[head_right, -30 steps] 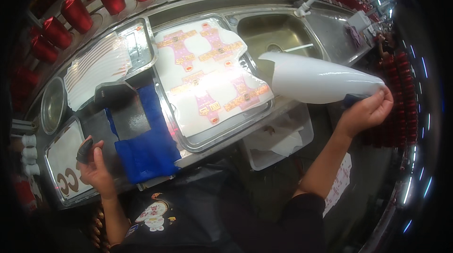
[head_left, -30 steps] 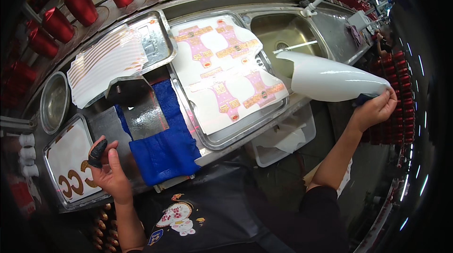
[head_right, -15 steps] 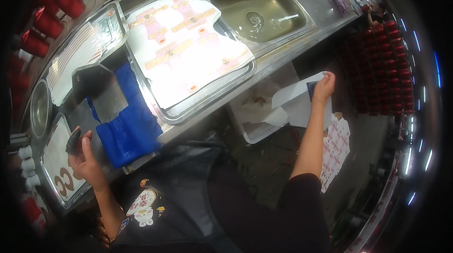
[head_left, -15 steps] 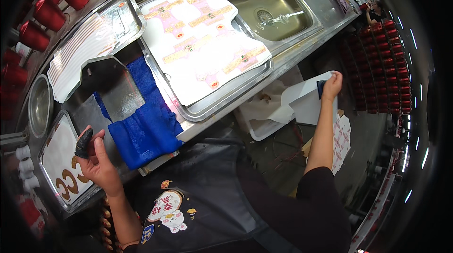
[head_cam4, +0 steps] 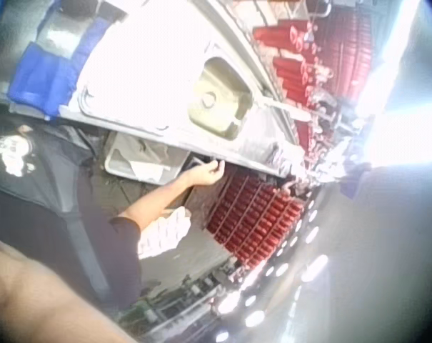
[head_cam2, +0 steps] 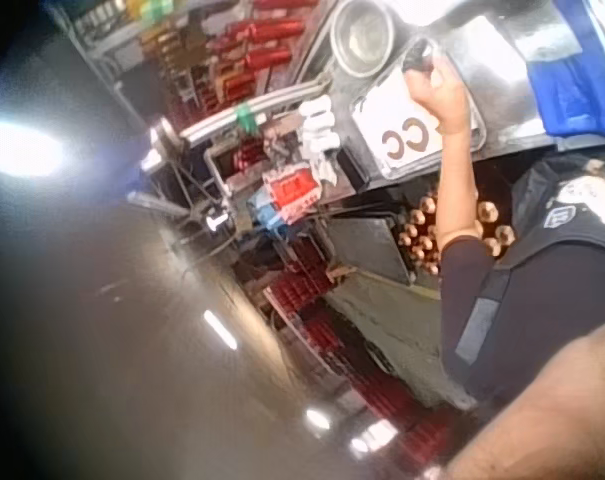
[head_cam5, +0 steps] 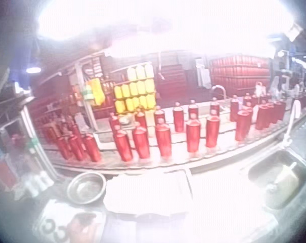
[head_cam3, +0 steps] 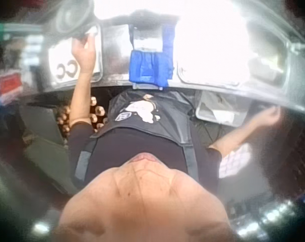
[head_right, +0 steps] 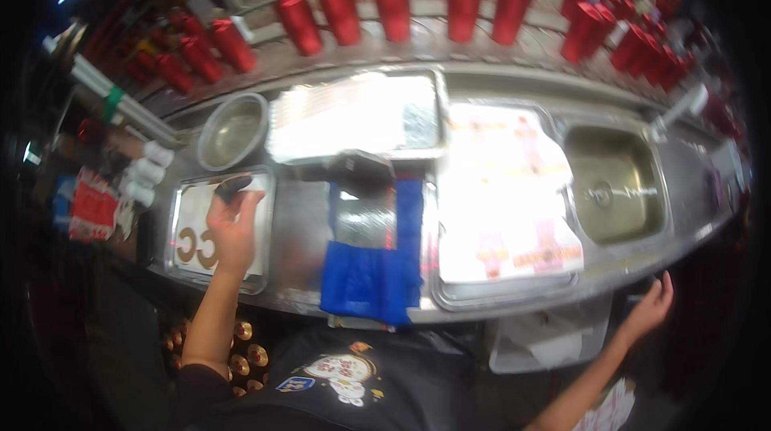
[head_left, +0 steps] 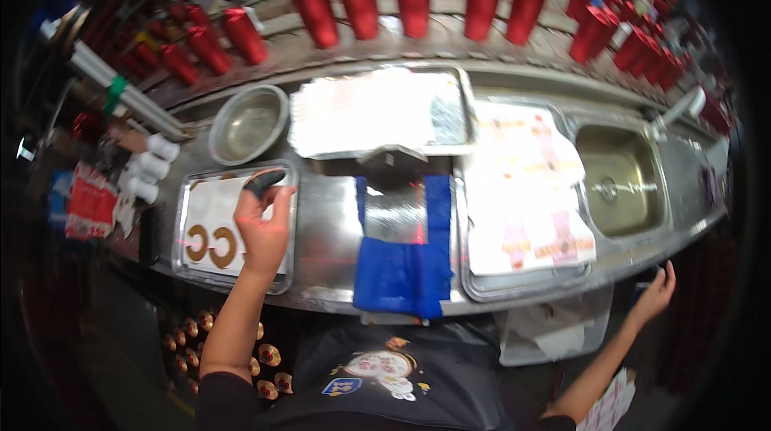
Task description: The person applies gold circular labels to the necks of red cylindrical bottles. They pick up a bottle, place a label on the neck, smooth it down, and then wipe the bottle body with a blue cloth before placing it on a tray.
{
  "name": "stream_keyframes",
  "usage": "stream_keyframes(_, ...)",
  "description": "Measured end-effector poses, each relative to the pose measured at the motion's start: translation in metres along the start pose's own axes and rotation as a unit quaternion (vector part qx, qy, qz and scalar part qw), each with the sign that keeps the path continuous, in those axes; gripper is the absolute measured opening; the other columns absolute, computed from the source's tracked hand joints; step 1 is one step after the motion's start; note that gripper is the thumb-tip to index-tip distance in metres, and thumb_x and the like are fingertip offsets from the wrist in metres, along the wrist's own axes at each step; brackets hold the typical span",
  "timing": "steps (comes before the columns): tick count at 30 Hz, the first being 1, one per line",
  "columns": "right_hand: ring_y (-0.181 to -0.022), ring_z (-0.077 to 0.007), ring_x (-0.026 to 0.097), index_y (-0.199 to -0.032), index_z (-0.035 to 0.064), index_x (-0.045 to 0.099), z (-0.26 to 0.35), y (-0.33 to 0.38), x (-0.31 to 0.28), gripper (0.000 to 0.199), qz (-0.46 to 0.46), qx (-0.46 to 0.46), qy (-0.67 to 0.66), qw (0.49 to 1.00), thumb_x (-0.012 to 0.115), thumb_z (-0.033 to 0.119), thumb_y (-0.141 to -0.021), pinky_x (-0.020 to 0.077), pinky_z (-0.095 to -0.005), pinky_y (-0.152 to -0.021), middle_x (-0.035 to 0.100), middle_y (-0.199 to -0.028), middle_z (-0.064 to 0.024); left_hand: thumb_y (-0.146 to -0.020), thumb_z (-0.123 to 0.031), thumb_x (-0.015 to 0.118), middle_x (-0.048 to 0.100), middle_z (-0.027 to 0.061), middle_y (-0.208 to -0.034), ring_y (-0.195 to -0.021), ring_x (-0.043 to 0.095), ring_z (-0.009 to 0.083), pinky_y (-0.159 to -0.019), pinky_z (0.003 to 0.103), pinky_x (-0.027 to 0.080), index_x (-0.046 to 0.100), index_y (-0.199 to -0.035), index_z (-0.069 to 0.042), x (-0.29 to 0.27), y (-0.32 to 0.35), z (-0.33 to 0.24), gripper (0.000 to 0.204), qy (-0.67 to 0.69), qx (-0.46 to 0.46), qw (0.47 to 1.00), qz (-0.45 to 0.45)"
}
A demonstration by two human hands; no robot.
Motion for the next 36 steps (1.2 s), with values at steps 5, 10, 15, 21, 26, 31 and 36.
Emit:
stream_keyframes(5, -0.112, -0.0155, 0.060, -0.133, -0.0039, 0.058, 0.134, 0.057, 0.093, 0.030, 0.109, -0.132, -0.141, 0.975, 0.053, 0.005, -0.104, 0.0467, -0.0275, -0.099, 0.062, -0.128, -0.0097, -0.092, -0.003, 0.068, 0.070, 0.0063, -0.083, -0.079, 0.071, 0.0139, -0.070, 0.027, 0.055, 0.063, -0.105, 0.005, -0.005, -0.113, 0.029, 0.016, 0.009, 0.034, 0.995, -0.091)
stream_keyframes(10, -0.107, -0.0134, 0.059, -0.132, -0.0038, 0.057, 0.200, 0.125, 0.151, 0.031, 0.184, -0.112, -0.169, 0.962, 0.053, 0.003, -0.103, 0.0484, -0.0258, -0.091, 0.061, -0.123, -0.0080, -0.089, -0.025, 0.075, 0.067, 0.0190, -0.104, -0.085, 0.068, 0.0228, -0.079, 0.036, 0.054, 0.059, -0.111, 0.006, 0.007, -0.278, 0.057, 0.041, -0.004, 0.081, 0.979, -0.188)
stream_keyframes(15, -0.106, -0.0142, 0.060, -0.131, -0.0054, 0.056, 0.211, 0.150, 0.170, 0.032, 0.243, -0.029, -0.176, 0.954, 0.055, 0.003, -0.100, 0.0496, -0.0258, -0.088, 0.060, -0.122, -0.0096, -0.082, -0.058, 0.073, 0.057, 0.0310, -0.128, -0.124, 0.057, 0.0411, -0.105, 0.049, 0.043, 0.057, -0.119, 0.005, 0.043, -0.415, 0.085, 0.075, -0.134, -0.022, 0.941, -0.311)
stream_keyframes(21, -0.100, -0.0113, 0.058, -0.131, -0.0050, 0.056, 0.215, 0.158, 0.173, 0.032, 0.231, -0.063, -0.129, 0.962, 0.056, 0.002, -0.099, 0.0477, -0.0239, -0.085, 0.060, -0.119, -0.0089, -0.082, -0.057, 0.073, 0.071, 0.0226, -0.104, -0.105, 0.068, 0.0395, -0.091, 0.046, 0.051, 0.069, -0.104, -0.001, 0.111, -0.437, 0.115, 0.060, -0.155, 0.027, 0.978, -0.139)
stream_keyframes(26, -0.090, -0.0099, 0.061, -0.129, -0.0047, 0.058, 0.225, 0.165, 0.182, 0.031, 0.271, -0.036, -0.162, 0.948, 0.056, 0.001, -0.098, 0.0495, -0.0221, -0.078, 0.062, -0.114, -0.0090, -0.083, -0.041, 0.077, 0.072, 0.0192, -0.092, -0.086, 0.068, 0.0335, -0.082, 0.042, 0.052, 0.067, -0.098, 0.001, 0.102, -0.398, 0.103, 0.046, 0.003, 0.071, 0.983, -0.168)
stream_keyframes(31, -0.092, -0.0110, 0.063, -0.127, -0.0042, 0.059, 0.244, 0.178, 0.195, 0.030, 0.307, -0.025, -0.188, 0.933, 0.058, 0.002, -0.098, 0.0506, -0.0227, -0.078, 0.063, -0.112, -0.0097, -0.091, -0.033, 0.073, 0.073, 0.0058, -0.105, -0.098, 0.069, 0.0217, -0.087, 0.038, 0.056, 0.067, -0.107, -0.010, 0.048, -0.330, 0.105, 0.028, 0.451, -0.165, 0.875, -0.067)
stream_keyframes(36, -0.078, -0.0073, 0.062, -0.127, -0.0032, 0.061, 0.293, 0.209, 0.215, 0.033, 0.405, -0.064, -0.251, 0.877, 0.062, -0.004, -0.094, 0.0503, -0.0207, -0.067, 0.065, -0.106, -0.0070, -0.096, -0.037, 0.060, 0.071, 0.0093, -0.119, -0.108, 0.068, 0.0292, -0.094, 0.054, 0.055, 0.067, -0.114, -0.009, 0.011, -0.220, 0.089, 0.034, 0.565, -0.271, 0.779, -0.011)
Point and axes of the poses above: each hand's wrist, its own y-axis away from the middle knuckle, its own x-axis out of the palm, z = x × y, the point moved 6 cm from there along -y, towards the middle knuckle
